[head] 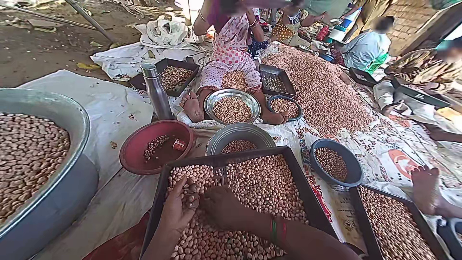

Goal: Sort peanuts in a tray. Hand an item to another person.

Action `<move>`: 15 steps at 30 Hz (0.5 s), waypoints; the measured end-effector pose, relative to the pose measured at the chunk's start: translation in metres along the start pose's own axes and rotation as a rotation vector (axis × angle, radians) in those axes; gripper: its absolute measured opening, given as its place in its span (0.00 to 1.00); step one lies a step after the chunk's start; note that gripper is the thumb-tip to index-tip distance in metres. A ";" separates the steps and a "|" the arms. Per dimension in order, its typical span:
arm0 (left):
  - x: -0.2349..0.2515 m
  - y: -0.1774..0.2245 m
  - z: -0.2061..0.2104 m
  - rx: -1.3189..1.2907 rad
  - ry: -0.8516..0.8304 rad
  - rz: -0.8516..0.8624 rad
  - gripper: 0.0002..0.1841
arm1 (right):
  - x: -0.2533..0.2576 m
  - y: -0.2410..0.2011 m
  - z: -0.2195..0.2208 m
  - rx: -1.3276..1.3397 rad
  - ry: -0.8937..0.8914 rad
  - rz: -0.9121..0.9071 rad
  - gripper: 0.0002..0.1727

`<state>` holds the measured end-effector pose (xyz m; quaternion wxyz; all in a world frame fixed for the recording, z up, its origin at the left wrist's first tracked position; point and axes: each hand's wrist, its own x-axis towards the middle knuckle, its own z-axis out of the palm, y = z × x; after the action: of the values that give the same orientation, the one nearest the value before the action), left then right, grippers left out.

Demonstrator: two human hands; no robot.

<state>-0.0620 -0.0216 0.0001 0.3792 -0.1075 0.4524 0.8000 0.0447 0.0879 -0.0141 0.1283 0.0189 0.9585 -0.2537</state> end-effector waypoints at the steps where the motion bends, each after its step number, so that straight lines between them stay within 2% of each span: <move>1: -0.001 0.000 0.001 0.000 0.006 0.001 0.22 | -0.020 -0.007 0.002 -0.008 -0.108 -0.039 0.24; 3: -0.001 -0.002 0.003 0.034 0.003 -0.009 0.23 | -0.056 -0.013 -0.012 0.002 -0.286 -0.097 0.23; 4: -0.001 -0.002 0.005 0.057 -0.002 -0.021 0.23 | -0.069 -0.010 -0.024 -0.001 -0.315 -0.088 0.21; 6: -0.002 -0.003 0.007 0.114 -0.005 -0.045 0.22 | -0.084 -0.001 -0.059 -0.024 -0.311 0.144 0.18; 7: -0.001 -0.005 0.007 0.133 -0.008 -0.050 0.22 | -0.087 0.008 -0.074 -0.063 -0.226 0.297 0.17; 8: -0.001 -0.006 0.007 0.151 -0.014 -0.053 0.22 | -0.091 0.023 -0.083 -0.093 -0.062 0.404 0.18; 10: 0.000 -0.009 0.006 0.180 -0.016 -0.058 0.22 | -0.092 0.055 -0.091 -0.141 0.164 0.514 0.19; 11: 0.000 -0.009 0.006 0.196 -0.019 -0.062 0.22 | -0.091 0.068 -0.091 -0.175 0.196 0.526 0.19; 15: -0.001 -0.011 0.003 0.280 -0.066 -0.115 0.22 | -0.079 0.079 -0.093 -0.204 0.075 0.611 0.20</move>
<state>-0.0527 -0.0162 -0.0048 0.4503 -0.0532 0.5399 0.7092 0.1073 0.2046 0.0461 0.1642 0.3024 0.9330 -0.1053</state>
